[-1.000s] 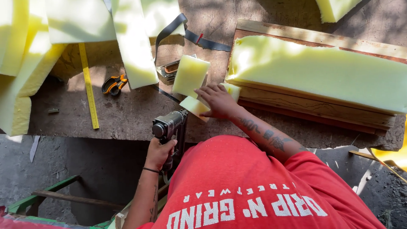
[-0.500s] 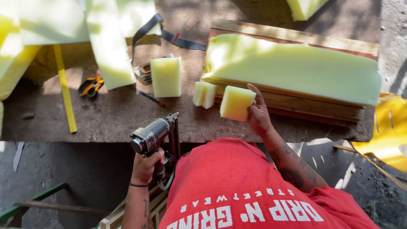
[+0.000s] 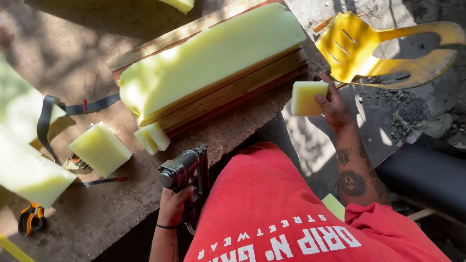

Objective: Padding a wooden furniture base with foam sheets and securing them using a staple gun.

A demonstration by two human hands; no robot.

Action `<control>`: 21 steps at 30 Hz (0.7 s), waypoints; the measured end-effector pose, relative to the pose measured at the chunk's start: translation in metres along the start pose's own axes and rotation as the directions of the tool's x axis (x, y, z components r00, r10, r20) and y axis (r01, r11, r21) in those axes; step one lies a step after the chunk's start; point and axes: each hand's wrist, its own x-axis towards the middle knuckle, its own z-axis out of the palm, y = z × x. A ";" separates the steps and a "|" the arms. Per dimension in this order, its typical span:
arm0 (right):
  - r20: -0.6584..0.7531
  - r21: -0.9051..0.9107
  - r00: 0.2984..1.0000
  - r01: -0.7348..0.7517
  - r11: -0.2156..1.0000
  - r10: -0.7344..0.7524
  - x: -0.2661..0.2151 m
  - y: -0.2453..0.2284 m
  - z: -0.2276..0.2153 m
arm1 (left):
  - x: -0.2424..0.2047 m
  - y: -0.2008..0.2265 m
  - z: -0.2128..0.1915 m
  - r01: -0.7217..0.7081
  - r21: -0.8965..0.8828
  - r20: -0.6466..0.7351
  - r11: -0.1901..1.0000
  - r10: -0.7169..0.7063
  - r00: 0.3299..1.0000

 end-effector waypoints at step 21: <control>0.368 -0.391 0.883 0.431 0.813 -0.291 0.195 0.051 -0.075 | 0.083 0.130 0.334 0.128 0.375 -0.135 0.918 -0.083 0.987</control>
